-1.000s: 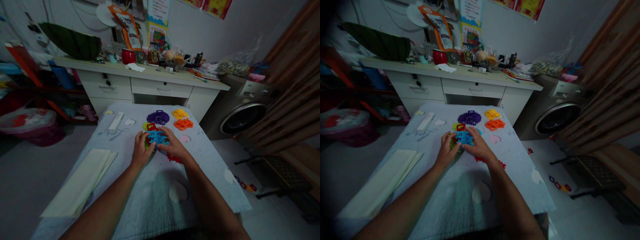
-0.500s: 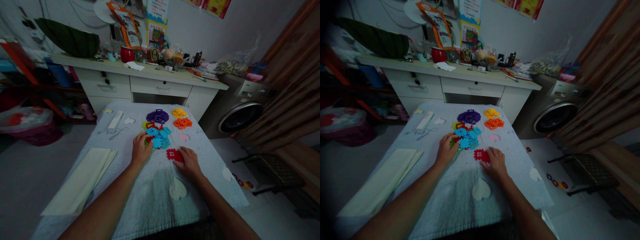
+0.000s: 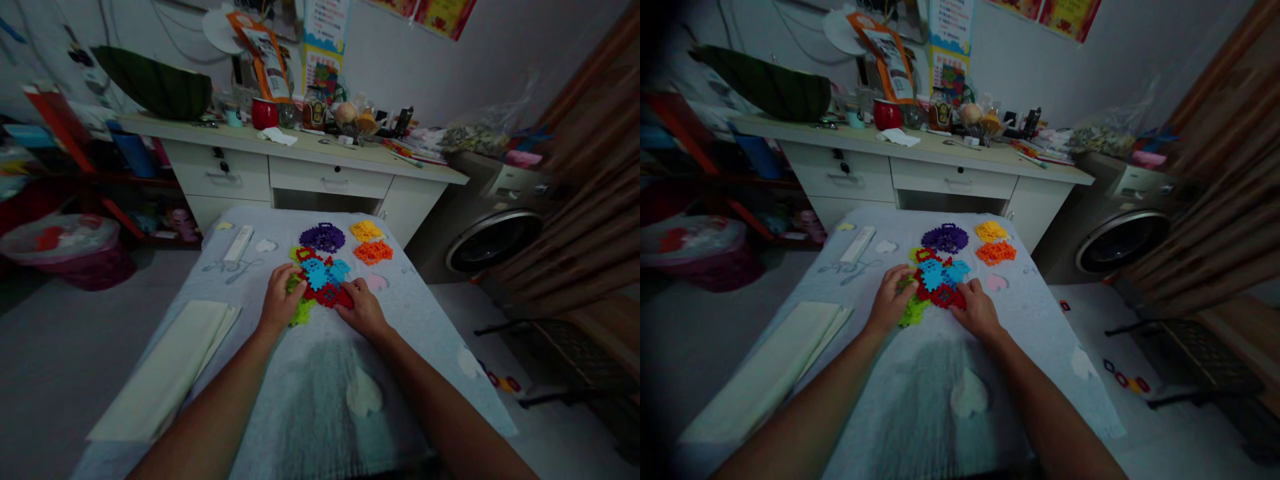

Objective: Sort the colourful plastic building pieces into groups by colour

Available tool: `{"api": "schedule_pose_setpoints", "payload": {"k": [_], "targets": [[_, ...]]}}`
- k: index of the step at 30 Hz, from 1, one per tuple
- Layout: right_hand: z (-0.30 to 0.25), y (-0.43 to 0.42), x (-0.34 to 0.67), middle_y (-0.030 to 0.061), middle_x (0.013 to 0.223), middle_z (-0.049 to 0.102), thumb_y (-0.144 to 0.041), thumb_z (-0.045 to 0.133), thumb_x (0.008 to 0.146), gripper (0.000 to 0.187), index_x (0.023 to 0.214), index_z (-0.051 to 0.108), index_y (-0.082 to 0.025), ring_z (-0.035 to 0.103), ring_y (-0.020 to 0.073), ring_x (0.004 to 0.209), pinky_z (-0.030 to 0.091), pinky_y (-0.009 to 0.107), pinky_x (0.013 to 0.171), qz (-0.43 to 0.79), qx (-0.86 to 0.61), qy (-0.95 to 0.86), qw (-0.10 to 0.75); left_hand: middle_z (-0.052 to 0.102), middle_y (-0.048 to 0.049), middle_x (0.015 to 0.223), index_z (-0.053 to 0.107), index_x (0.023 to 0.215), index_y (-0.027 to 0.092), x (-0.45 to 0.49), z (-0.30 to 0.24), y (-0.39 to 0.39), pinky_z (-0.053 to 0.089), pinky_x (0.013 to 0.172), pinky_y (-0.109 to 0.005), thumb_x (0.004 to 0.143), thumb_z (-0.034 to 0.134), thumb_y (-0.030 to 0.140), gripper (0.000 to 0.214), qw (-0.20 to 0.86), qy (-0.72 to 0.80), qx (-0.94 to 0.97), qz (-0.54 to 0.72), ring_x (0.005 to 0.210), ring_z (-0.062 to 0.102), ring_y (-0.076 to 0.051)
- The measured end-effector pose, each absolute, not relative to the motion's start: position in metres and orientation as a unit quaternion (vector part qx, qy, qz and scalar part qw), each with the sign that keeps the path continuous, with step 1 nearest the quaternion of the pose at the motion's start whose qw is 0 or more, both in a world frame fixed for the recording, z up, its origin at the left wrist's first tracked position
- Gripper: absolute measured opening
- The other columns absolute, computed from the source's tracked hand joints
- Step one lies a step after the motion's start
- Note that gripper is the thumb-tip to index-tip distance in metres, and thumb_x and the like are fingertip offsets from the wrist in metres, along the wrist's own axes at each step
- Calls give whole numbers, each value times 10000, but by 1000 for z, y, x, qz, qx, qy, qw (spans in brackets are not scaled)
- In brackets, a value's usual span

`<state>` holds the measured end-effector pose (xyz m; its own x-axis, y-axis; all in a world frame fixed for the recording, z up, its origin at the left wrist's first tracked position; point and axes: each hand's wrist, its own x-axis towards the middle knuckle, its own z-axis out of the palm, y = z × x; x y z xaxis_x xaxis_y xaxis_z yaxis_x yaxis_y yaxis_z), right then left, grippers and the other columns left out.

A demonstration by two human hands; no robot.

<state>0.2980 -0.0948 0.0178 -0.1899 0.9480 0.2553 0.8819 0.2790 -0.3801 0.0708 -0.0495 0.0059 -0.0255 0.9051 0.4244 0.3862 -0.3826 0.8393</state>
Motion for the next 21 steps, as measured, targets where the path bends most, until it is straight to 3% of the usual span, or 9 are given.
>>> {"api": "schedule_pose_setpoints", "payload": {"k": [9,11,15,18,21], "targets": [[47,-38,253,101,1233,498,-427,693,807,555,1308,546,-238,537,230,1132,477,384,984,119,-501,-785,345,501,-122,1319,585,1178,211,69,-4,-41,359,1119,-478,851,559,429,394,206,528,676,470,1287,475,-274],[55,-21,264,103,1269,491,-431,663,836,487,1272,580,-232,522,224,1175,454,375,1013,111,-489,-781,372,519,-126,1306,558,1217,204,69,-6,-40,372,1105,-480,853,555,442,434,196,521,688,465,1269,489,-276],[67,14,321,129,1198,577,-400,595,877,334,1123,666,-186,517,262,1193,395,436,1065,29,-632,-671,387,555,-120,1289,542,1233,220,73,-8,-40,398,1065,-498,804,614,449,491,164,527,710,437,1238,512,-301],[66,36,370,185,1283,564,-472,619,840,501,1219,626,-144,486,330,1253,374,504,1061,5,-786,-520,336,565,-111,1293,538,1236,239,76,-9,-42,403,1046,-506,770,648,429,515,144,540,715,420,1228,518,-314],[56,52,402,227,1327,547,-595,610,806,695,1320,551,-131,492,369,1265,377,541,1036,37,-850,-444,282,565,-117,1298,533,1238,236,78,-9,-42,403,1038,-509,756,663,413,529,133,550,718,406,1226,519,-321]]}}
